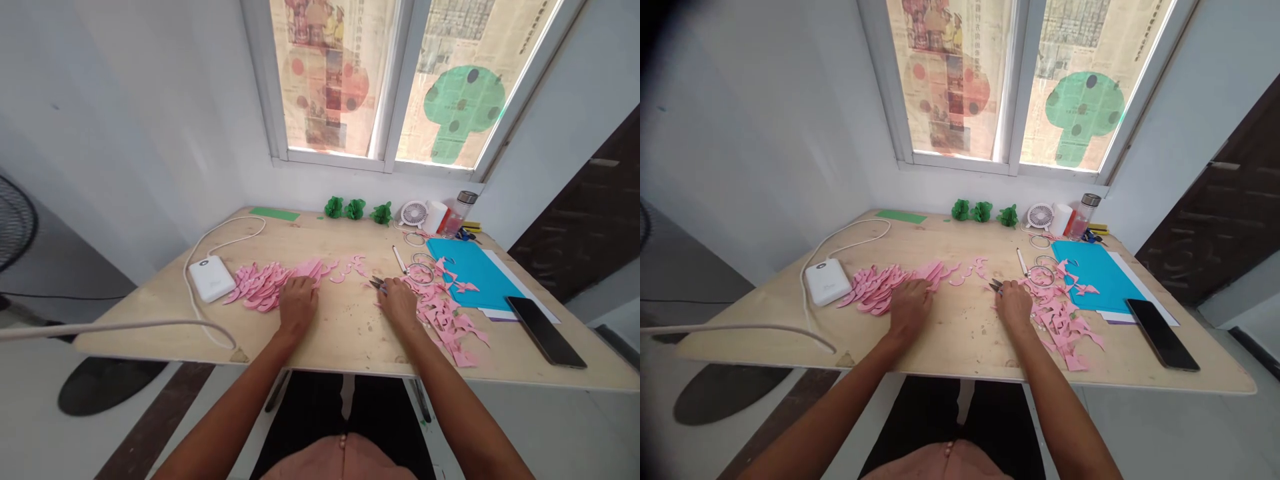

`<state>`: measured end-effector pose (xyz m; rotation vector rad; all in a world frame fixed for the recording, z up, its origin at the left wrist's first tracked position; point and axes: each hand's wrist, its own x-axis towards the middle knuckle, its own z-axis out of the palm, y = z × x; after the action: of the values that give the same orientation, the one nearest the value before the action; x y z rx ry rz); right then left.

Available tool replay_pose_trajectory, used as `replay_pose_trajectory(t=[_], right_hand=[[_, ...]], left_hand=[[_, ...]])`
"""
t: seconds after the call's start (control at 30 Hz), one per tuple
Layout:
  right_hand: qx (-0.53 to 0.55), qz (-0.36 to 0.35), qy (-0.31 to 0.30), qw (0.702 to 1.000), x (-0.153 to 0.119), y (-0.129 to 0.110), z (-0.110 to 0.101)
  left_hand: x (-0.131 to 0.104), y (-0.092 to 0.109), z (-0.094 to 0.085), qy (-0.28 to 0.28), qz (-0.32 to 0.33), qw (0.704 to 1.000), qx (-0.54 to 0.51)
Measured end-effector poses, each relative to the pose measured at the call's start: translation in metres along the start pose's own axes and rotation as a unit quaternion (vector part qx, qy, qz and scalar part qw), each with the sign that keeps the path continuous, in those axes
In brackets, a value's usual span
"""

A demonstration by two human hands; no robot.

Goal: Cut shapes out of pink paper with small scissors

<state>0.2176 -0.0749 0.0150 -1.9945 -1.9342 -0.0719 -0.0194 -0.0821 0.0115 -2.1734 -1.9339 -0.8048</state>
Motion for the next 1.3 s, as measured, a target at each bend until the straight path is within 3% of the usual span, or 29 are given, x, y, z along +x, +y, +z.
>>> replay_pose_trajectory(t=[0.17, 0.43, 0.6, 0.77, 0.93, 1.13, 1.2, 1.3], right_hand=[[-0.028, -0.041, 0.05, 0.997, -0.007, 0.003, -0.007], [0.039, -0.055, 0.1, 0.993, -0.017, 0.022, -0.015], [0.097, -0.074, 0.087, 0.989, -0.021, 0.006, -0.015], [0.132, -0.086, 0.061, 0.986, -0.027, -0.004, -0.015], [0.163, -0.031, 0.074, 0.983, -0.031, 0.019, -0.016], [0.212, 0.014, 0.1, 0.972, -0.036, 0.044, -0.022], [0.203, 0.028, 0.125, 0.971, -0.038, 0.062, -0.029], [0.134, 0.078, 0.194, 0.969, -0.046, 0.109, -0.046]], left_hand=[[0.012, -0.011, 0.002, 0.007, -0.04, 0.998, 0.052], [0.026, -0.017, 0.003, -0.018, -0.052, 0.996, 0.069], [0.011, 0.025, 0.0, -0.01, 0.007, 1.0, 0.027], [-0.01, 0.065, 0.001, -0.093, 0.104, 0.987, -0.077], [-0.009, 0.06, 0.002, -0.083, 0.097, 0.981, -0.143], [-0.006, 0.052, 0.007, -0.123, 0.164, 0.963, -0.175], [-0.008, 0.052, 0.009, -0.131, 0.171, 0.962, -0.167], [-0.01, 0.051, 0.014, -0.119, 0.164, 0.967, -0.157]])
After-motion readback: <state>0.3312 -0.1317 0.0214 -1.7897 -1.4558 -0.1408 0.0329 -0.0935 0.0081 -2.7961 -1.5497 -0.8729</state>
